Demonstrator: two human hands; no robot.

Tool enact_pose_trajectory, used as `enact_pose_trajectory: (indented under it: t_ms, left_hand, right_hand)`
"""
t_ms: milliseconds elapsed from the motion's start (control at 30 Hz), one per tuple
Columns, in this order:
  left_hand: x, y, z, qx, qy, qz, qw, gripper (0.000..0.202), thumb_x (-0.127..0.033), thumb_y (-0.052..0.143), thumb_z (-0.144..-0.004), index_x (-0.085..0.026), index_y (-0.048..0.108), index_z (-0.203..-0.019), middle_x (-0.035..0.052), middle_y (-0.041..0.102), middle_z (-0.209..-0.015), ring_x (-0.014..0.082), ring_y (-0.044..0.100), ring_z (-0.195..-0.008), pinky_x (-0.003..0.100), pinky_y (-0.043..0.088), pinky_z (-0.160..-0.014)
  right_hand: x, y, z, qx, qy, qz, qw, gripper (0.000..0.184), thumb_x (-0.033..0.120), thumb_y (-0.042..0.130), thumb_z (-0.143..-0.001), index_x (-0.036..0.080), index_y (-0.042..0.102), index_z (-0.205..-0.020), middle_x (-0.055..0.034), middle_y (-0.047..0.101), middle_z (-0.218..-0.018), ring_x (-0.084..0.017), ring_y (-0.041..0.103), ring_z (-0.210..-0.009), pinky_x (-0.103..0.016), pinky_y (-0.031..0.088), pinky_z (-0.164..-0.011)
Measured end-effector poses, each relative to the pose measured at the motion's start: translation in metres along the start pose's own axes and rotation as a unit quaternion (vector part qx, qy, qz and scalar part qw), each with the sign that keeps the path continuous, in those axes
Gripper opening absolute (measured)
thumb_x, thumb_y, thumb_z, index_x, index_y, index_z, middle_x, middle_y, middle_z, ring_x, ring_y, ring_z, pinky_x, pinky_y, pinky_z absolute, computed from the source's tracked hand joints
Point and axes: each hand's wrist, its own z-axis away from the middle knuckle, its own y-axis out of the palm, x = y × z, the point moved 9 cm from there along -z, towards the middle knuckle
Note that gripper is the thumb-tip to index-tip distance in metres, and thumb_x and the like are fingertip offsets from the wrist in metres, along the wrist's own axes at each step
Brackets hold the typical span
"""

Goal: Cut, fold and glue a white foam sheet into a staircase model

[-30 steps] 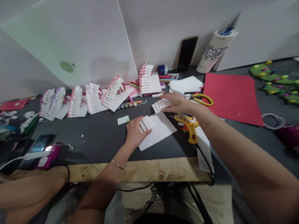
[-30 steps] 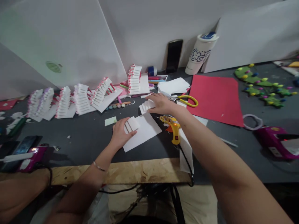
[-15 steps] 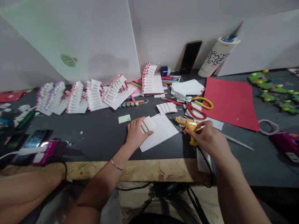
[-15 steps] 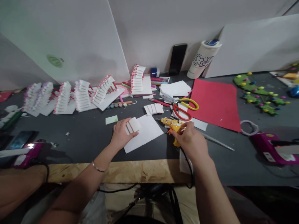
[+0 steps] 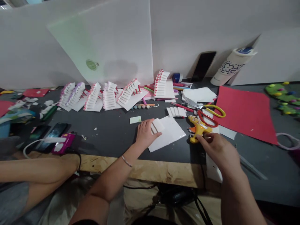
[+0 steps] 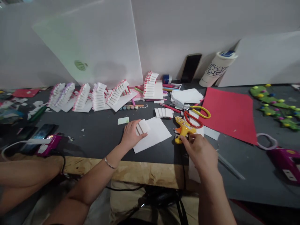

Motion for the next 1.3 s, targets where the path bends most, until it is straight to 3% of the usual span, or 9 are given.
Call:
enact_pose_trajectory:
  t_ms: [167,300,467,600,700,900,1067,1167,1300]
  left_hand:
    - [0.000,-0.002,-0.001,-0.001,0.003,-0.001,1.000,0.066,-0.036,0.079,-0.076,-0.024,0.050,-0.133,0.0118,0.059,-0.133,0.0317,0.052,-0.127,0.046,0.040,-0.105]
    - [0.000,-0.004,-0.002,-0.013,0.006,-0.003,1.000,0.064,-0.035,0.078,-0.076,-0.023,0.050,-0.132,0.0123,0.059,-0.133,0.0315,0.052,-0.127,0.047,0.040,-0.105]
    - [-0.001,-0.008,-0.001,-0.016,0.010,0.008,1.000,0.063,-0.034,0.078,-0.076,-0.022,0.050,-0.131,0.0129,0.060,-0.134,0.0305,0.053,-0.127,0.047,0.041,-0.105]
    - [-0.004,-0.008,0.000,-0.009,0.014,0.007,1.000,0.064,-0.034,0.079,-0.076,-0.021,0.050,-0.132,0.0140,0.060,-0.134,0.0315,0.054,-0.126,0.049,0.041,-0.103]
    - [-0.006,-0.006,0.001,-0.002,0.022,0.005,1.000,0.065,-0.036,0.079,-0.076,-0.022,0.049,-0.132,0.0133,0.061,-0.134,0.0316,0.055,-0.125,0.049,0.041,-0.103]
    - [-0.008,-0.002,0.003,0.023,0.015,0.008,1.000,0.068,-0.042,0.079,-0.076,-0.022,0.049,-0.133,0.0120,0.061,-0.134,0.0308,0.054,-0.126,0.046,0.038,-0.105]
    - [-0.008,0.000,0.003,0.035,0.013,0.026,0.999,0.073,-0.043,0.082,-0.073,-0.022,0.049,-0.134,0.0108,0.061,-0.134,0.0302,0.054,-0.126,0.045,0.037,-0.104]
    - [-0.009,0.001,0.003,0.037,0.020,0.032,0.999,0.076,-0.045,0.083,-0.071,-0.022,0.049,-0.135,0.0103,0.061,-0.134,0.0304,0.053,-0.126,0.044,0.036,-0.104]
    - [-0.013,0.002,0.003,0.043,0.037,0.034,0.998,0.077,-0.050,0.082,-0.071,-0.022,0.050,-0.135,0.0110,0.061,-0.134,0.0303,0.054,-0.125,0.044,0.034,-0.106]
  right_hand:
    - [0.013,-0.003,-0.005,0.025,0.085,0.052,0.995,0.063,0.074,0.050,-0.080,0.016,0.069,-0.094,-0.0203,0.073,-0.095,-0.037,0.070,-0.088,-0.042,0.051,-0.069]
    - [0.025,-0.003,-0.007,0.013,0.066,0.054,0.996,0.048,0.057,0.054,-0.084,0.013,0.068,-0.096,-0.0207,0.072,-0.099,-0.035,0.071,-0.090,-0.038,0.051,-0.069]
    - [0.000,-0.005,-0.011,0.005,0.089,0.034,0.995,0.035,0.051,0.057,-0.080,0.018,0.067,-0.084,-0.0163,0.072,-0.082,-0.032,0.070,-0.075,-0.035,0.046,-0.058]
    - [-0.025,-0.003,-0.015,0.021,0.075,-0.164,0.983,0.037,0.055,0.060,-0.071,0.019,0.064,-0.074,-0.0071,0.066,-0.061,-0.023,0.061,-0.055,-0.031,0.040,-0.048]
    - [-0.024,-0.007,-0.009,0.040,0.063,-0.366,0.928,0.038,0.054,0.067,-0.065,0.019,0.063,-0.079,-0.0006,0.062,-0.059,-0.017,0.056,-0.051,-0.028,0.041,-0.047]
    - [0.013,-0.030,-0.005,0.037,0.048,-0.493,0.868,0.043,0.047,0.080,-0.058,0.022,0.059,-0.087,0.0018,0.060,-0.065,-0.014,0.053,-0.054,-0.027,0.042,-0.048]
    - [0.067,-0.004,-0.012,0.197,-0.075,-0.494,0.843,0.039,0.054,0.074,-0.069,0.020,0.064,-0.085,-0.0018,0.062,-0.070,-0.013,0.048,-0.055,-0.027,0.039,-0.048]
    - [0.085,0.013,-0.012,0.249,-0.122,-0.427,0.860,0.037,0.054,0.066,-0.078,0.018,0.069,-0.087,0.0015,0.053,-0.060,-0.012,0.041,-0.051,-0.025,0.034,-0.045]
    - [0.089,0.023,-0.012,0.217,-0.139,-0.345,0.902,0.034,0.052,0.067,-0.077,0.019,0.070,-0.086,-0.0012,0.062,-0.068,-0.014,0.052,-0.058,-0.025,0.041,-0.049]
